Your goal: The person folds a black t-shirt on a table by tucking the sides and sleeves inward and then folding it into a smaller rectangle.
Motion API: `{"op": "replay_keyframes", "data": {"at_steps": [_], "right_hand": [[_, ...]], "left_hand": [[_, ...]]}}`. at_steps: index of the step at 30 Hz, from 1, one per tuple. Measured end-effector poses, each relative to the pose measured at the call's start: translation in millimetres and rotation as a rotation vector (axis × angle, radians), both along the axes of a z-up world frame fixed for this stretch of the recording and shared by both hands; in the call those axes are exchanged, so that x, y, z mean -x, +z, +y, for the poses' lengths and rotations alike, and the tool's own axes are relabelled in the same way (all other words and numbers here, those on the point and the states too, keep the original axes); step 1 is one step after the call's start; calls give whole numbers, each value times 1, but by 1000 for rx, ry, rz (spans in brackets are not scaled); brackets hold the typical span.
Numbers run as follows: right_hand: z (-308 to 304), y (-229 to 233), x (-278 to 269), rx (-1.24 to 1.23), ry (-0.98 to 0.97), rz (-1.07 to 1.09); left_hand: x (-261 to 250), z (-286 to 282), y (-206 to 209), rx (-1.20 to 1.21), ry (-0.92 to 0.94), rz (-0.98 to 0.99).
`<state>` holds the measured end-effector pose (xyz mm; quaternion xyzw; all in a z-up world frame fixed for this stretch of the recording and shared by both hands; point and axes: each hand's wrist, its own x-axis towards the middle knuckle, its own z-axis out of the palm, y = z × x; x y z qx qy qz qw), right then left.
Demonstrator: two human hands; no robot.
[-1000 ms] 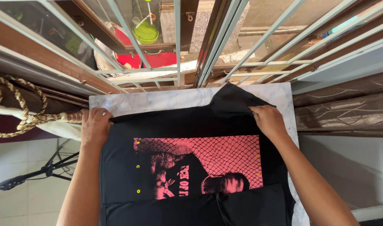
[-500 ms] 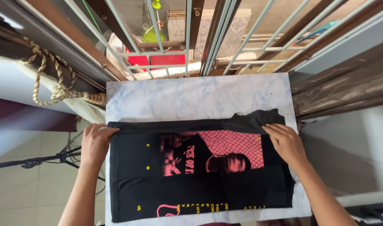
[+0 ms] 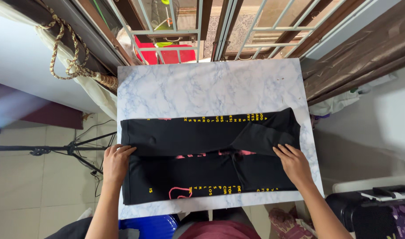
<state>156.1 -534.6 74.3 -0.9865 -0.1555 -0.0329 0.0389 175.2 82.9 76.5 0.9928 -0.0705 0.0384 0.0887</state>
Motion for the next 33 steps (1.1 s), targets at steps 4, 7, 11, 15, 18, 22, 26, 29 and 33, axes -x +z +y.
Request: {"op": "replay_keyframes", "data": {"at_steps": [4,7,11,15,18,22,26,29,33], "right_hand": [[10,0,2,-18,-51,0],[41,11,-7,-184,-137,19],[96,14,-34,-231,52,65],[137,6,-54,-198,190,146],[145,-4,-64,-135,303,145],[134,-9,-68,-161,356,85],[118,-6,-57,-80,404,80],[115,-6,-44,-60,506,19],[117,-7,-33,90,488,43]], "left_hand": [[6,-1,-16,-11,22,13],[9,-5,-17,-23,31,45],[11,-10,-14,-58,46,36],[12,-10,-12,7,75,69],[12,-8,-9,52,90,61],[14,-4,-3,80,95,19],[20,2,-2,88,112,8],[23,4,-5,83,113,26],[26,2,-2,97,130,51]]}}
